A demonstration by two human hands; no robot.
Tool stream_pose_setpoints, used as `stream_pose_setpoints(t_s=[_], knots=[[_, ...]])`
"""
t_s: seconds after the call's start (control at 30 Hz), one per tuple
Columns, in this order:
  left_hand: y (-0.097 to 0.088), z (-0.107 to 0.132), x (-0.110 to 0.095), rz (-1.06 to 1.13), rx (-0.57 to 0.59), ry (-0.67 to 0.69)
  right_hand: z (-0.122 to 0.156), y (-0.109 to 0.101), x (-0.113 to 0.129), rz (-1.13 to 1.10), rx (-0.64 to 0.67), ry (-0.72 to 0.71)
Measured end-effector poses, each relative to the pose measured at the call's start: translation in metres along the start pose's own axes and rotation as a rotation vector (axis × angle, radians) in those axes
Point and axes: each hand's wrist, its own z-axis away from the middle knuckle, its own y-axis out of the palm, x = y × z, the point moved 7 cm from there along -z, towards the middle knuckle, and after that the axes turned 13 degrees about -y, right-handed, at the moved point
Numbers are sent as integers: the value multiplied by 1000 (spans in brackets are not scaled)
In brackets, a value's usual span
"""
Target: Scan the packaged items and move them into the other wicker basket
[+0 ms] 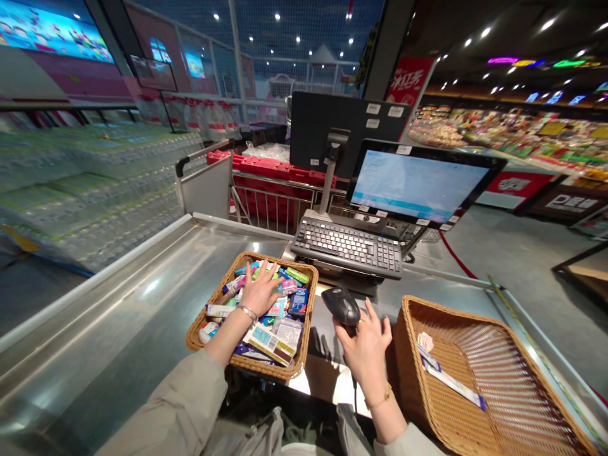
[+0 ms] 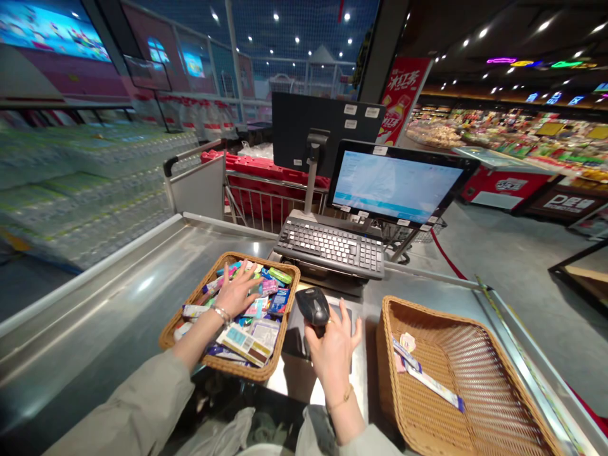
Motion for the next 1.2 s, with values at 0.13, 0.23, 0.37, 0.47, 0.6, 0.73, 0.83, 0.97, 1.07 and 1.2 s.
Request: stream_pose_setpoints(t_s=[0.13, 0.23, 0.37, 0.47, 0.6, 0.73, 0.83, 0.97, 1.07, 1.2], knots=[[6, -6, 14, -19, 40, 3, -2, 3, 2, -15, 18, -2], [7, -8, 15, -32, 59, 7, -3, 3, 4, -36, 23, 6], [10, -11, 16, -49, 93, 14, -4, 3, 6, -56, 33, 27], [17, -15, 16, -54, 119, 14, -5, 4, 6, -53, 35, 24], [24, -21, 15, -61, 130, 14, -4, 7, 4, -38, 32, 17], [28, -25, 16, -65, 141, 7, -4, 9, 1, -34, 22, 21], [31, -26, 19, -57, 146, -3, -5, 9, 0, -37, 16, 20], [35, -28, 21, -44, 140, -4, -6, 10, 1, -38, 24, 22], [36, -28, 22, -37, 138, -14, -7, 10, 2, -34, 24, 17], [36, -26, 19, -25, 143, 23, -7, 10, 2, -30, 21, 9]])
